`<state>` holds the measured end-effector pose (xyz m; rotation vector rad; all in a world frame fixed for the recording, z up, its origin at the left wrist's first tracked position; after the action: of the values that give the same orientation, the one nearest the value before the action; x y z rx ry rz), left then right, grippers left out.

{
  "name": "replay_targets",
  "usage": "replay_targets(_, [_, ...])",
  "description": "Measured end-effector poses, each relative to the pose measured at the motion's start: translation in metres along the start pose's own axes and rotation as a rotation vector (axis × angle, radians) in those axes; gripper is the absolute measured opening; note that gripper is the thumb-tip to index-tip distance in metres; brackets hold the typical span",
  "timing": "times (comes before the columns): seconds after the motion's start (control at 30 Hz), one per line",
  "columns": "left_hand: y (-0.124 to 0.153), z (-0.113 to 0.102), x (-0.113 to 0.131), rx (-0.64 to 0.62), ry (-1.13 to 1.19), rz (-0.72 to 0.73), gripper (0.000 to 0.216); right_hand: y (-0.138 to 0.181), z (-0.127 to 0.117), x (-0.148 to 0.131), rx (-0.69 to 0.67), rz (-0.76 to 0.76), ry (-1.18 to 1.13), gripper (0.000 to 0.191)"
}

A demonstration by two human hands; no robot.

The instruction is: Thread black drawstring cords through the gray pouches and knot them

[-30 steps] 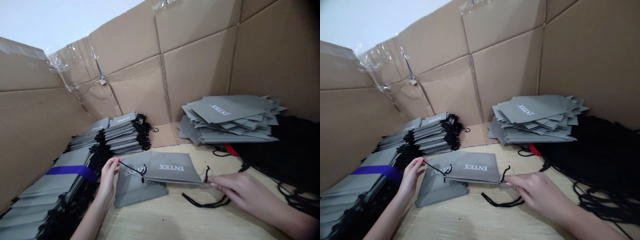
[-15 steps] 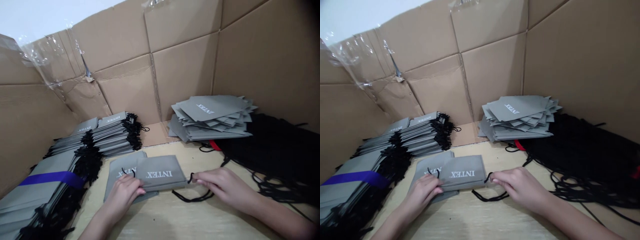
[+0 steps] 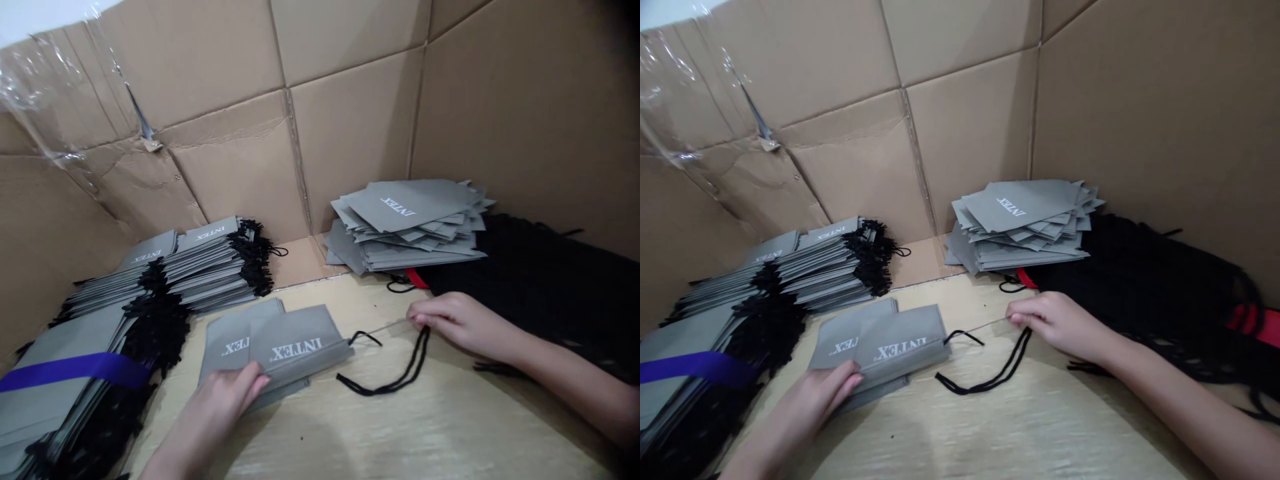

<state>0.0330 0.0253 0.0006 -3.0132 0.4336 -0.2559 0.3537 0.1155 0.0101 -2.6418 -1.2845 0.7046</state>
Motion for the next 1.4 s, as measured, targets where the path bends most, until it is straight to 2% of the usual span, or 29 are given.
replay_targets(0.13, [-0.002,0.0,-0.008,-0.117,0.07,-0.048,0.033,0.004,-0.003,0.022,-0.075,0.025,-0.028,0.034])
replay_targets(0.3, [-0.004,0.006,-0.004,-0.128,0.044,-0.012,0.037,0.007,-0.004,0.037,-0.101,0.095,-0.046,0.026])
replay_targets(0.47, [-0.006,0.015,-0.002,-0.124,0.084,-0.022,0.038,0.011,-0.001,0.049,-0.115,0.137,-0.085,0.027])
replay_targets(0.57, [-0.007,0.019,-0.009,-0.129,0.252,-0.079,0.034,0.014,0.003,0.054,-0.118,0.153,-0.129,0.028])
replay_targets(0.7, [-0.01,0.014,-0.025,-0.034,0.612,-0.21,0.029,0.018,0.004,0.06,-0.11,0.168,-0.17,0.033])
replay_targets(0.8, [-0.011,0.008,-0.028,-0.001,0.733,-0.234,0.03,0.019,0.003,0.066,-0.111,0.186,-0.197,0.037])
replay_targets(0.93, [-0.01,0.001,-0.019,-0.009,0.599,-0.148,0.022,0.019,0.005,0.068,-0.128,0.212,-0.205,0.04])
replay_targets(1.07, [-0.008,-0.001,-0.011,-0.01,0.433,-0.074,0.023,0.017,0.007,0.065,-0.135,0.231,-0.213,0.042])
replay_targets(1.2, [-0.006,-0.001,-0.004,-0.063,0.369,0.023,0.018,0.016,0.009,0.064,-0.138,0.246,-0.224,0.044])
replay_targets(1.4, [-0.006,0.003,0.0,-0.055,0.24,0.092,0.023,0.018,0.011,0.067,-0.142,0.243,-0.247,0.044])
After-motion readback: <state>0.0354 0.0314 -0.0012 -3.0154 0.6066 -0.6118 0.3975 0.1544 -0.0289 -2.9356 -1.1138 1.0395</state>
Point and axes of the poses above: each hand's wrist, its own y-axis away from the middle knuckle, its own z-axis out of the palm, x = y × z, the point moved 5 cm from there along -y, towards the middle knuckle, and after that the axes turned 7 degrees about -z, right-handed, at the moved point
